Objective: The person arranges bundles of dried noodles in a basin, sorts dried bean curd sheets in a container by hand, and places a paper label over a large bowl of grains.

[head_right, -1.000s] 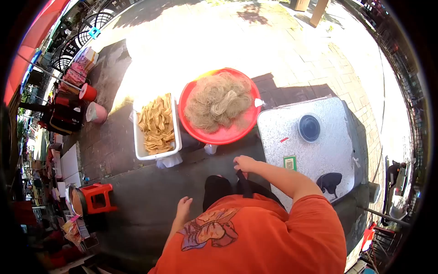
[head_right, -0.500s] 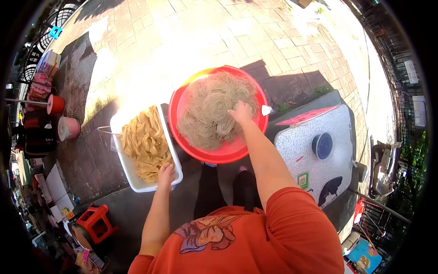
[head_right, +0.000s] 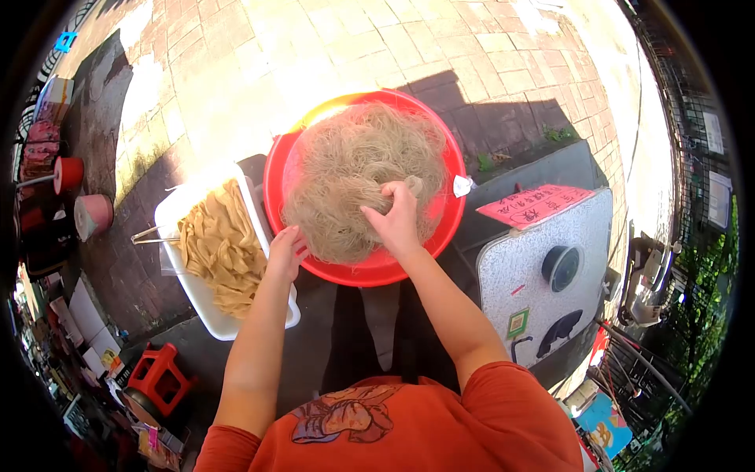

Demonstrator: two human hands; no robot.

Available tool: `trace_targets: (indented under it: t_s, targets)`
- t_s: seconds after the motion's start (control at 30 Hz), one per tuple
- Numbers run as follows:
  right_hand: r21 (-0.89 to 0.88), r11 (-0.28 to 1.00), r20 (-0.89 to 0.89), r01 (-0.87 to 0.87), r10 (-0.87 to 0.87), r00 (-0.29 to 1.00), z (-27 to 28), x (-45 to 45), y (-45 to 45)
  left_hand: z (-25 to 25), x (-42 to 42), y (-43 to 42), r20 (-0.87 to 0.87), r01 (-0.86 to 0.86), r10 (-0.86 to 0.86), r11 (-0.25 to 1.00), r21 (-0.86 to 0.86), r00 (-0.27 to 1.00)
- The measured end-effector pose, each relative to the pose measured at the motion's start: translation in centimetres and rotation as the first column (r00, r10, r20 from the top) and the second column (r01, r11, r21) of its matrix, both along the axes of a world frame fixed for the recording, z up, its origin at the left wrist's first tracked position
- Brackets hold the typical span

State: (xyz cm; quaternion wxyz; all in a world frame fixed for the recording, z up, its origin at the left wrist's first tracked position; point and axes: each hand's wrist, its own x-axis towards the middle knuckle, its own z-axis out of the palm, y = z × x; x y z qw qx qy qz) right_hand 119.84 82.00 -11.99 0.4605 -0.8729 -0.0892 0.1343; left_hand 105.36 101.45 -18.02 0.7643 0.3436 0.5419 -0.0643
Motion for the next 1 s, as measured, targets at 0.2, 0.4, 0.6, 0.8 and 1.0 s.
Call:
trace_targets:
  t_s: [0.2, 0.4, 0.6, 0.8, 1.0]
  targets:
    - [0.246, 0.956, -0.163, 0.157, -0.119, 0.979, 2.8, 0.0, -6.5, -5.8, 8.1, -4.7, -0.152, -0.060, 0.094, 0.975, 0.216, 0.984]
    - [0.226, 0.973, -0.129, -0.051, 0.082, 0.988, 4.4, 1.1, -7.3, -3.2, 12.0, -6.4, 0.007, 0.122, -0.134, 0.924, 0.362, 0.991]
    - [0.386, 0.916, -0.276, -0.108, 0.226, 0.934, 8.2, 1.5, -6.6, 0.6, 8.6, -7.3, 0.283, -0.058, -0.083, 0.889, 0.455, 0.955]
    - [0.442, 0.897, -0.372, -0.013, 0.196, 0.907, 1.8, 2.4, -3.4, 6.0, 5.5, -7.6, 0.399, -0.229, 0.188, 0.972, 0.058, 0.898]
    - [0.233, 0.967, -0.471, 0.102, 0.020, 0.882, -1.0, 0.8, -0.3, 5.5, 4.4, -6.7, 0.438, -0.191, 0.322, 0.929, -0.317, 0.839]
